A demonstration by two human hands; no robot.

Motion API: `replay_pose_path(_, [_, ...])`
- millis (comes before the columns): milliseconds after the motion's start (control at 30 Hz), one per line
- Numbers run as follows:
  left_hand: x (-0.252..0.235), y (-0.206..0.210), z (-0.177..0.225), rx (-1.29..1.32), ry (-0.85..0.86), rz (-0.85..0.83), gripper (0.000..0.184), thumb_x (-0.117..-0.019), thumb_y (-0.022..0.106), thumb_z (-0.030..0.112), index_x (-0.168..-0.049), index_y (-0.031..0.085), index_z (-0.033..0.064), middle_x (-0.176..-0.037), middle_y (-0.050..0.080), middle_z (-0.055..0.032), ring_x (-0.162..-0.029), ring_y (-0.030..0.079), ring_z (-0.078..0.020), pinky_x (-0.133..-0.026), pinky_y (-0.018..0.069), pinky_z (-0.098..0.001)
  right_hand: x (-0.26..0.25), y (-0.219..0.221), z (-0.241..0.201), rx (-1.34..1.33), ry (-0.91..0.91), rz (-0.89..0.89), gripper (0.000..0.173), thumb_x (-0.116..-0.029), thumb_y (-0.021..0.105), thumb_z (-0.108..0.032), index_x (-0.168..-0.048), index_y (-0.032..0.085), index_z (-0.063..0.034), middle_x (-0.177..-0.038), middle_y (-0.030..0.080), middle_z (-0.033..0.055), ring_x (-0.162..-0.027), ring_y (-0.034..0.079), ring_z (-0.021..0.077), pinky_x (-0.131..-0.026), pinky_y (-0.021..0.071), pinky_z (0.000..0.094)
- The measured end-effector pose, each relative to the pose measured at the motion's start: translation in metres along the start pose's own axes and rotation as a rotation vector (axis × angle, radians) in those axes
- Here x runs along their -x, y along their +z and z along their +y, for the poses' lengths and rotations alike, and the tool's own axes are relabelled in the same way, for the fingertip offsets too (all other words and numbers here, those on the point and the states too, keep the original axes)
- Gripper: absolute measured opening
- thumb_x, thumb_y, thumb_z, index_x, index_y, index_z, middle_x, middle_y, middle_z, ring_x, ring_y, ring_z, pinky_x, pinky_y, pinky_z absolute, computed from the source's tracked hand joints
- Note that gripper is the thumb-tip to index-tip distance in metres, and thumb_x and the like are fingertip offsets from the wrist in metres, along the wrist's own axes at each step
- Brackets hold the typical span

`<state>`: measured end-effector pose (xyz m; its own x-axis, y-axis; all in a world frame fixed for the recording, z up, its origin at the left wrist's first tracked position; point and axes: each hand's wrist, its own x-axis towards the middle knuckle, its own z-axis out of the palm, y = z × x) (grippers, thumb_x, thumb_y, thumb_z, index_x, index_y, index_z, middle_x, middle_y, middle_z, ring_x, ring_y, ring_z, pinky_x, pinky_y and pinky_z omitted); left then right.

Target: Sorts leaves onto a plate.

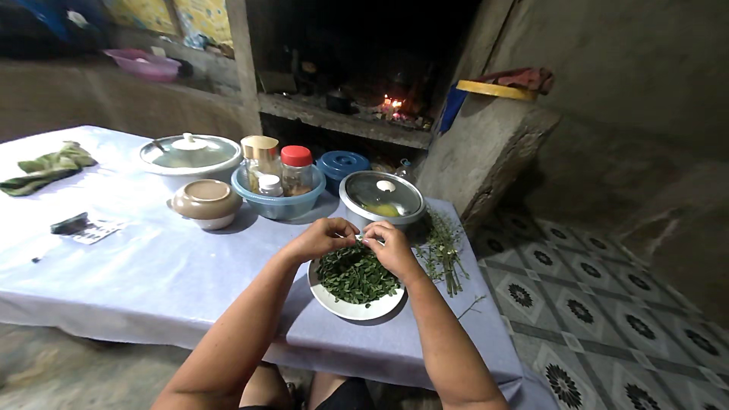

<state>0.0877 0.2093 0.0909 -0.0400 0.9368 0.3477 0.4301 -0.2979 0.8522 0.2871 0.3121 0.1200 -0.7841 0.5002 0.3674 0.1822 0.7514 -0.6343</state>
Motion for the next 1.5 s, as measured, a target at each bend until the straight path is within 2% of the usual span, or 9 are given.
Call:
replay_pose_path(367, [-0.002, 0.005, 0.0, -0.07, -0.038, -0.044, 0.009, -0.0937, 0.074, 0.015, -0.095, 0.071, 0.0058, -0.12, 0.069, -0.005, -0.099, 0.069, -0.0135, -0.087, 0.0595, -0.0343, 0.002, -0.063, 0.022, 0.306, 0.126, 0.346, 0.012, -0.0971, 0.068, -0.01, -0.102, 0.074, -0.0004, -0.123, 0.067, 0.0179, -0.114, 0.065, 0.0326, -0.098, 0.0536, 0.0527])
replay_pose_path(600, [-0.003, 0.004, 0.001, -0.164, -0.044, -0.128, 0.013, -0.0946, 0.073, 0.014, -0.102, 0.072, 0.0033, -0.124, 0.067, -0.0083, -0.107, 0.068, -0.0149, -0.094, 0.0584, -0.0348, 0.005, -0.107, 0.057, 0.491, 0.598, 0.436, 0.02, -0.1007, 0.062, -0.017, -0.108, 0.075, -0.0033, -0.132, 0.063, 0.0207, -0.123, 0.058, 0.0421, -0.103, 0.0437, 0.0648])
replay_pose_path(667, [-0.002, 0.002, -0.002, -0.226, -0.008, -0.202, 0.022, -0.0922, 0.076, 0.016, -0.111, 0.072, 0.0059, -0.131, 0.064, -0.0093, -0.115, 0.065, -0.0183, -0.097, 0.0565, -0.039, 0.002, -0.105, 0.063, 0.519, 0.693, 0.366, 0.029, -0.1026, 0.061, -0.023, -0.119, 0.073, -0.0028, -0.138, 0.06, 0.0214, -0.129, 0.055, 0.0431, -0.107, 0.0406, 0.0663])
replay_pose_path(733, [-0.001, 0.003, -0.005, -0.329, 0.031, -0.325, 0.05, -0.0878, 0.08, 0.021, -0.134, 0.065, 0.0105, -0.146, 0.055, -0.0124, -0.134, 0.054, -0.025, -0.11, 0.0463, -0.0467, -0.001, -0.1, 0.065, 0.531, 0.714, 0.317, 0.038, -0.1027, 0.062, -0.028, -0.129, 0.068, -0.0013, -0.144, 0.056, 0.0226, -0.134, 0.051, 0.0439, -0.109, 0.0381, 0.0662])
replay_pose_path(833, [-0.003, 0.013, -0.004, -0.49, -0.012, -0.469, 0.086, -0.0836, 0.085, 0.026, -0.157, 0.041, 0.0185, -0.162, 0.034, -0.0175, -0.149, 0.035, -0.0351, -0.118, 0.0326, -0.056, -0.003, -0.09, 0.058, 0.541, 0.652, 0.279, 0.043, -0.102, 0.064, -0.03, -0.134, 0.065, -0.0017, -0.146, 0.054, 0.023, -0.135, 0.048, 0.0448, -0.11, 0.0369, 0.0661])
replay_pose_path(967, [-0.006, 0.024, -0.011, -0.586, -0.022, -0.474, 0.098, -0.0787, 0.088, 0.022, -0.161, 0.034, 0.0205, -0.163, 0.032, -0.019, -0.148, 0.035, -0.0404, -0.117, 0.032, -0.0608, -0.007, -0.068, 0.042, 0.554, 0.537, 0.252, 0.041, -0.1006, 0.065, -0.031, -0.132, 0.067, -0.0043, -0.145, 0.056, 0.0188, -0.134, 0.05, 0.0418, -0.111, 0.0363, 0.0643])
replay_pose_path(1267, [-0.008, 0.031, -0.012, -0.672, -0.01, -0.439, 0.092, -0.0773, 0.084, 0.011, -0.158, 0.039, 0.0194, -0.154, 0.044, -0.0223, -0.139, 0.045, -0.0433, -0.111, 0.039, -0.0619, -0.005, -0.002, 0.006, 0.641, 0.103, 0.276, 0.039, -0.1013, 0.059, -0.034, -0.132, 0.07, -0.0131, -0.144, 0.06, 0.0109, -0.135, 0.054, 0.0311, -0.12, 0.0301, 0.0571])
replay_pose_path(1367, [-0.009, 0.032, -0.012, -0.69, -0.008, -0.428, 0.086, -0.0782, 0.082, 0.01, -0.155, 0.043, 0.0148, -0.152, 0.046, -0.0224, -0.138, 0.047, -0.0421, -0.112, 0.0392, -0.0599, -0.002, 0.014, 0.007, 0.6, -0.054, 0.344, 0.036, -0.1005, 0.06, -0.033, -0.127, 0.073, -0.013, -0.14, 0.064, 0.0101, -0.13, 0.058, 0.0301, -0.118, 0.036, 0.0546])
replay_pose_path(1500, [-0.006, 0.036, -0.012, -0.722, 0.031, -0.36, 0.054, -0.0817, 0.078, 0.013, -0.132, 0.061, 0.0015, -0.133, 0.061, -0.0225, -0.126, 0.057, -0.0401, -0.105, 0.0445, -0.0595, 0.002, 0.041, 0.011, 0.375, -0.235, 0.244, 0.034, -0.1039, 0.056, -0.032, -0.12, 0.075, -0.0095, -0.128, 0.07, 0.0079, -0.123, 0.064, 0.0237, -0.112, 0.0451, 0.0478])
